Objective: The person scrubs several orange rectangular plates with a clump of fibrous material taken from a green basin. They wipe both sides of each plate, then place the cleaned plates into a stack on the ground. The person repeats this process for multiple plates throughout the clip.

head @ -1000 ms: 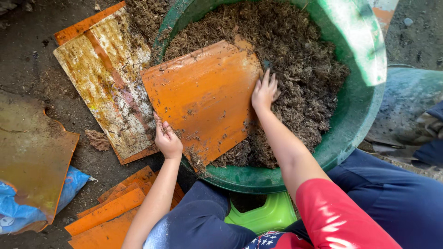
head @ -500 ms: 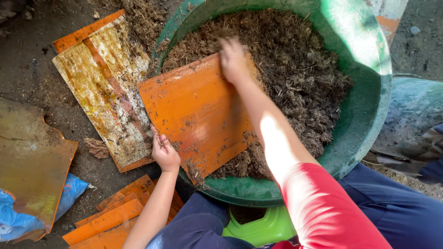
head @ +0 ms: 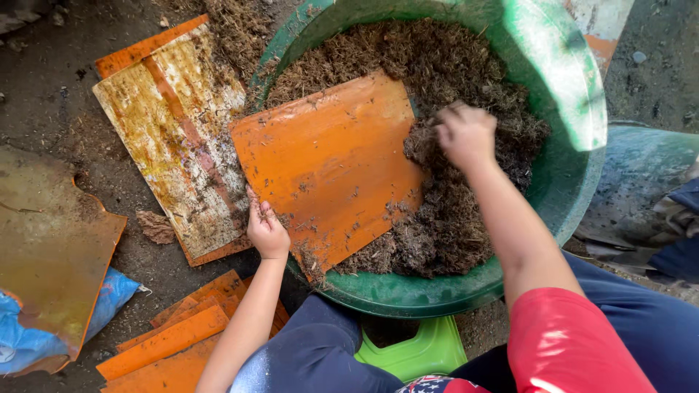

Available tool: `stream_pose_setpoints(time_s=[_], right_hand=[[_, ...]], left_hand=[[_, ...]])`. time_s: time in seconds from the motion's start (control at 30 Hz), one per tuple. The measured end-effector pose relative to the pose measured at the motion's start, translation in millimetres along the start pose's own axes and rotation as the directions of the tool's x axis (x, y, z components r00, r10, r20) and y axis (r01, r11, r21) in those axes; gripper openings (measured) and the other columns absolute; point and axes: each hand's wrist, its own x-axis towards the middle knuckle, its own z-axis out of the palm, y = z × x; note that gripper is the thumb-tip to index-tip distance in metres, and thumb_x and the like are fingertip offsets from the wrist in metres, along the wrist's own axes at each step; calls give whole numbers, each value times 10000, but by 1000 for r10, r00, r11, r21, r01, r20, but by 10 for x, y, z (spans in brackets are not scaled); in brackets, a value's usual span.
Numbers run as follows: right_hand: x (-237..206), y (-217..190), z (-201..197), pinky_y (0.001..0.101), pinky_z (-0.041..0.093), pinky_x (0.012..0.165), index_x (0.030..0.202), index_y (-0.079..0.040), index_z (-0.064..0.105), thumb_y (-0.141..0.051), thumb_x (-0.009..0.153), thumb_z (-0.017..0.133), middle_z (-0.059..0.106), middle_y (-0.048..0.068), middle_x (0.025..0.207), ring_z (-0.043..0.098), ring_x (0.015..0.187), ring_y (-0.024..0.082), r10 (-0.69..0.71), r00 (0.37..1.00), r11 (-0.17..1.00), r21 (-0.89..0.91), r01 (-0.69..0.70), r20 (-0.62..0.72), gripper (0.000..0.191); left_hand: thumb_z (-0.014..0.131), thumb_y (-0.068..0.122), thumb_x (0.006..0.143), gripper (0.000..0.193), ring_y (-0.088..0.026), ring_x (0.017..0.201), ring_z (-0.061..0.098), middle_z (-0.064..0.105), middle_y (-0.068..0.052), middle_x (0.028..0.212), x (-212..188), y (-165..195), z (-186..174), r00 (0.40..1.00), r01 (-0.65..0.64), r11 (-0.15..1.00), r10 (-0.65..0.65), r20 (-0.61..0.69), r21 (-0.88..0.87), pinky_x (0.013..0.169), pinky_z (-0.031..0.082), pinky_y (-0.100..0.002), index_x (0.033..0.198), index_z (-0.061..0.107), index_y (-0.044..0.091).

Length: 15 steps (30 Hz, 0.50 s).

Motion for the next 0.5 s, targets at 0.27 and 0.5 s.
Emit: stream_pose_setpoints(time_s=[0.27, 0.5], right_hand=[[-235, 462, 67, 655, 407, 1062, 1460, -292, 553, -603, 701, 844, 318, 155, 1609, 305, 1415, 500, 209, 976, 969, 119, -216, 68, 870], [-596, 363, 415, 538, 525, 999, 1418, -218, 607, -281, 724, 893, 390, 225, 1540, 502, 1279, 496, 270, 961, 943, 186, -276, 60, 754]], left_hand=[[478, 138, 1125, 523, -152, 856, 634, 709, -85, 1038, 3, 47, 15, 999, -37, 999, 38, -9, 14, 794, 531, -294, 1629, 345, 101], [441, 244, 1124, 510, -137, 587, 502, 654, -52, 789, 54, 222, 5, 998, 44, 996, -47, 42, 71, 564, 443, -307, 1616, 365, 133]])
